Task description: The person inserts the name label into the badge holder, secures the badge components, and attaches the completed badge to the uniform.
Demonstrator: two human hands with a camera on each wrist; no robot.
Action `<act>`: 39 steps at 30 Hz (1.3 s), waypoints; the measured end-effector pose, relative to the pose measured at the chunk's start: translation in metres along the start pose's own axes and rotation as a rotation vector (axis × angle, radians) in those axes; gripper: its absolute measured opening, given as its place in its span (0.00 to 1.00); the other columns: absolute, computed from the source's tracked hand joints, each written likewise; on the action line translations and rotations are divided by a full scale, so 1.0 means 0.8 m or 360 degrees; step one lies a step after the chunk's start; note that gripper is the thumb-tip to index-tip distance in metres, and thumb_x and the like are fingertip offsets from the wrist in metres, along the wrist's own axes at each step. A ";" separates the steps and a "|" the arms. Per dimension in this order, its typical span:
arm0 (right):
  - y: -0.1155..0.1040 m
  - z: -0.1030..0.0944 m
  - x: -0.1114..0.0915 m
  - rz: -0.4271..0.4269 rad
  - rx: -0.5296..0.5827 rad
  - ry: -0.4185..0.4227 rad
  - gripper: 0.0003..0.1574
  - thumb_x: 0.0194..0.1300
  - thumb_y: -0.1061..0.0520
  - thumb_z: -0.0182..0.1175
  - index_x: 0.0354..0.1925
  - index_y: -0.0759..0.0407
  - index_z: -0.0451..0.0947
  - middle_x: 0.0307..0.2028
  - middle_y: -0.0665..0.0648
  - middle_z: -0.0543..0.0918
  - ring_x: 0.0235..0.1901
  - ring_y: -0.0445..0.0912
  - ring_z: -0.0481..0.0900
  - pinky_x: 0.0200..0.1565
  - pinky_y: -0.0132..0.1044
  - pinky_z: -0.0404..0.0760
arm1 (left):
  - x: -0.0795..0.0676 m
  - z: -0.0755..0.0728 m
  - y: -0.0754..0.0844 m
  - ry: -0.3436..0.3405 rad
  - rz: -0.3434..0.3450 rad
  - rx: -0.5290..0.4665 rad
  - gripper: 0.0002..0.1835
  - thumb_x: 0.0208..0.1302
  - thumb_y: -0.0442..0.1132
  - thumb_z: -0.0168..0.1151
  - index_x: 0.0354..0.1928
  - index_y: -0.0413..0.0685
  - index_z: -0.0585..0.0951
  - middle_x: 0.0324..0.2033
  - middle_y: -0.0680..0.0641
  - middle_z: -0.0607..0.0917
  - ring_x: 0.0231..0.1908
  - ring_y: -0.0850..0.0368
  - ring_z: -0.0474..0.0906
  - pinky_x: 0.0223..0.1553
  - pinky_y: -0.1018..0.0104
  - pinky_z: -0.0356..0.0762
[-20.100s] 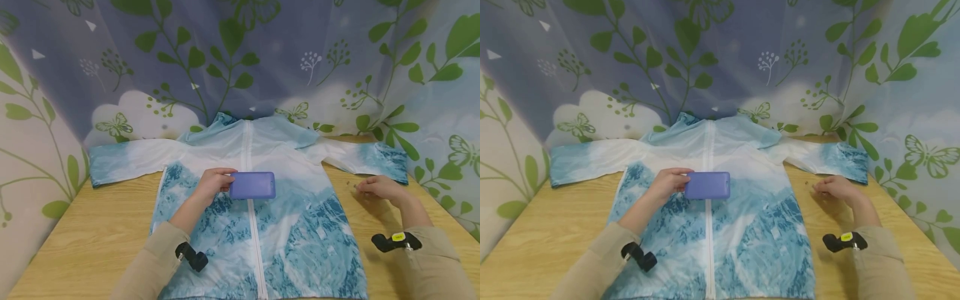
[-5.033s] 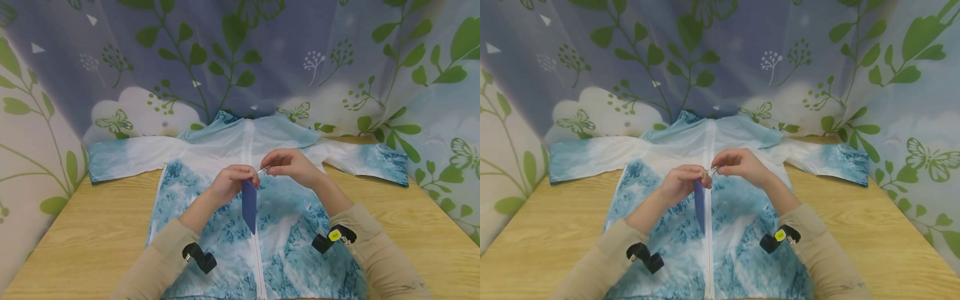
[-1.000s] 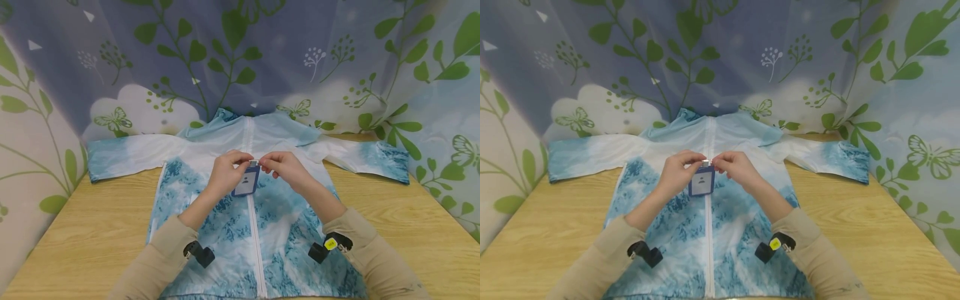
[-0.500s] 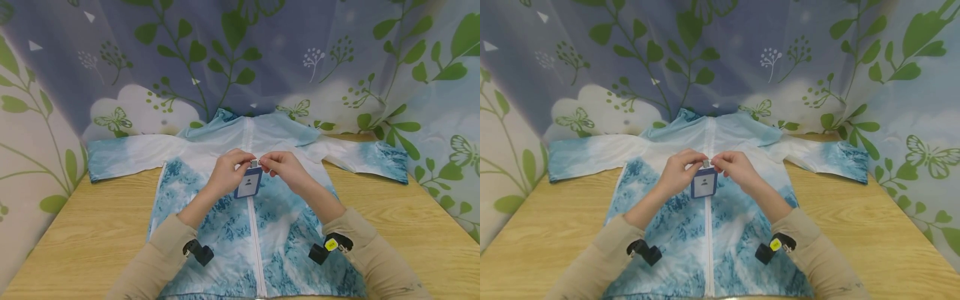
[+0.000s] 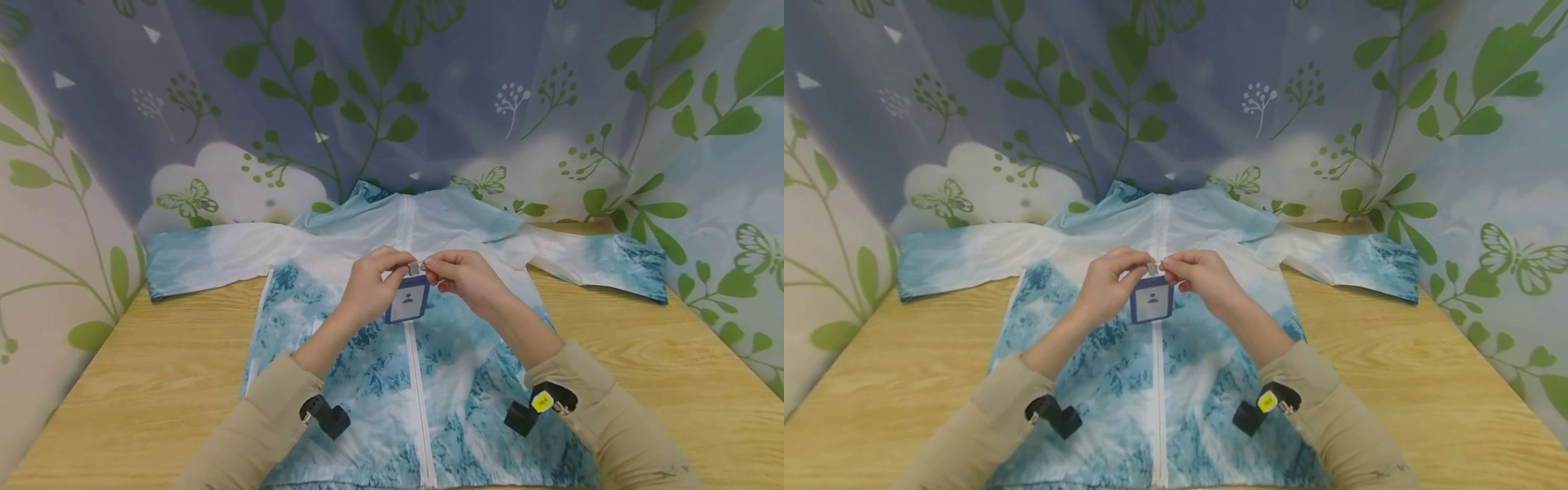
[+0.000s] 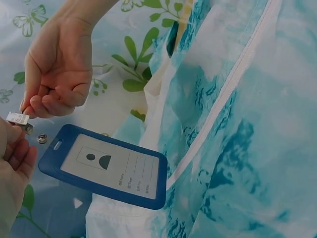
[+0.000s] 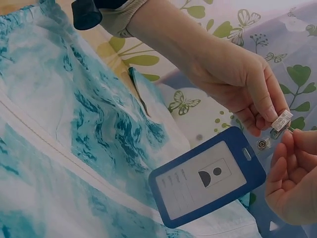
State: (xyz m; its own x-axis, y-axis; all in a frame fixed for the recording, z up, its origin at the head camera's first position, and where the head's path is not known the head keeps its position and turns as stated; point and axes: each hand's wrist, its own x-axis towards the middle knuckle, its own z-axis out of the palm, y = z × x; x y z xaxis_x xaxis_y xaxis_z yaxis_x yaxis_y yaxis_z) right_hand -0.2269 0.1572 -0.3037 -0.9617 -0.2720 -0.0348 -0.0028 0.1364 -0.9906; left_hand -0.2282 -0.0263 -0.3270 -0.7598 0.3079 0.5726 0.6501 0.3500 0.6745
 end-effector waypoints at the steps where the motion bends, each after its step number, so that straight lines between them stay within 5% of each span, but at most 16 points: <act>1: 0.000 0.000 0.000 0.0011 0.0009 0.0004 0.16 0.71 0.57 0.49 0.38 0.71 0.75 0.26 0.53 0.75 0.30 0.46 0.70 0.35 0.33 0.71 | 0.000 0.000 0.000 0.0010 -0.0007 0.0002 0.10 0.64 0.29 0.56 0.43 0.38 0.83 0.36 0.43 0.82 0.36 0.53 0.77 0.36 0.62 0.76; 17: 0.001 0.001 0.002 0.0057 0.0013 0.0031 0.15 0.71 0.55 0.50 0.37 0.67 0.76 0.27 0.53 0.76 0.32 0.46 0.72 0.35 0.33 0.72 | 0.007 0.002 -0.002 0.0018 -0.0334 -0.0154 0.12 0.63 0.32 0.58 0.47 0.39 0.82 0.37 0.44 0.82 0.39 0.51 0.78 0.40 0.62 0.77; 31: 0.011 -0.003 0.007 0.0004 -0.0011 0.0064 0.17 0.71 0.56 0.49 0.40 0.71 0.75 0.27 0.53 0.76 0.32 0.47 0.72 0.36 0.34 0.73 | 0.007 0.006 0.000 0.0017 -0.0359 -0.0120 0.12 0.64 0.34 0.58 0.49 0.41 0.82 0.39 0.45 0.82 0.42 0.51 0.76 0.45 0.58 0.74; 39: 0.008 -0.005 0.010 -0.0052 0.0073 0.0096 0.17 0.71 0.57 0.48 0.40 0.72 0.74 0.27 0.53 0.75 0.32 0.49 0.71 0.34 0.33 0.72 | 0.013 0.009 0.000 0.0030 -0.0418 -0.0241 0.13 0.65 0.36 0.58 0.50 0.44 0.82 0.44 0.46 0.84 0.45 0.54 0.78 0.46 0.61 0.76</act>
State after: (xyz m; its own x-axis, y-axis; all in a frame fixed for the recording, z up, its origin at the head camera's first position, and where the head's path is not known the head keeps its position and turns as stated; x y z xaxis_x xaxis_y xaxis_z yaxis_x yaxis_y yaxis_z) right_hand -0.2353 0.1598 -0.3095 -0.9760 -0.2177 0.0040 -0.0229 0.0843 -0.9962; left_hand -0.2361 -0.0167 -0.3238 -0.9026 0.2076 0.3771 0.4241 0.2792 0.8615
